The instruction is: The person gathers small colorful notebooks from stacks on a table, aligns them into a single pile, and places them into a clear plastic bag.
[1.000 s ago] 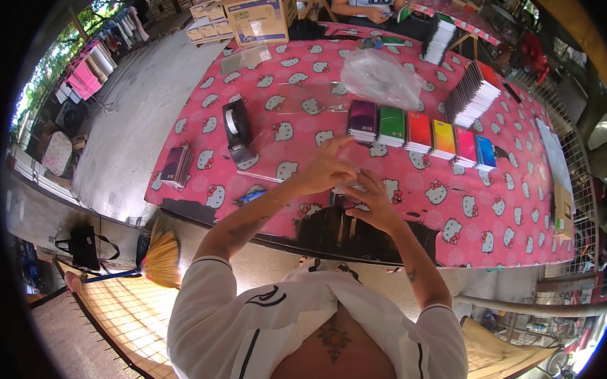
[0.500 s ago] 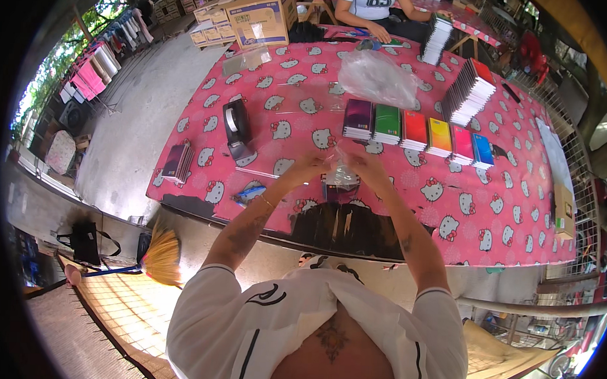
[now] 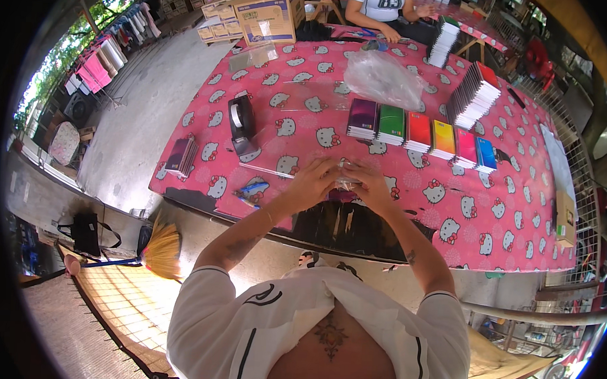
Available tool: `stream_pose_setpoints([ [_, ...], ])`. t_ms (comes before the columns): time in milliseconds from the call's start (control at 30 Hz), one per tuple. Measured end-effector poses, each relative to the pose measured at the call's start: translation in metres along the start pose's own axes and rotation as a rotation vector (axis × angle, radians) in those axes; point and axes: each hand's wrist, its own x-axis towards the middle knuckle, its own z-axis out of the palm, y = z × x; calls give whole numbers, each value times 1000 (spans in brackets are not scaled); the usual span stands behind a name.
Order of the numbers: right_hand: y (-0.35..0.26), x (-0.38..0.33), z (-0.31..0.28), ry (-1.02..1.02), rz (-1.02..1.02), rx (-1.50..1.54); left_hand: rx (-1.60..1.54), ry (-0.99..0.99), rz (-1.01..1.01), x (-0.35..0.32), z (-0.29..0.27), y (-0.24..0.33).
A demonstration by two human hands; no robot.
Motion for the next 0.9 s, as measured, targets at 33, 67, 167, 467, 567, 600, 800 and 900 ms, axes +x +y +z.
stream_pose_setpoints([
  [33,2,0,6,39,-46,6,-74,-6,-47,-6,5,0],
  [67,4,-2,11,74,-39,16,-148,-11,-93,-11,9,-2],
  [167,-2,-2,12,159,-12,10,-311,-52,-232,14,-5,0],
  [467,-21,19,6,118,223,105,-348,-282,-460,54,-6,-28],
  [567,-14,18,-4,95,202,51,-98,-333,-306,74,-24,-2],
  [600,-14,19,-7,52,186,31,-102,-133,-253,79,-37,9],
  [800,-23,18,-2,121,-68,-175,-247,9,-63,60,-57,6],
  [900,-16,18,5,157,-149,-229,39,-69,48,15,-11,-11],
])
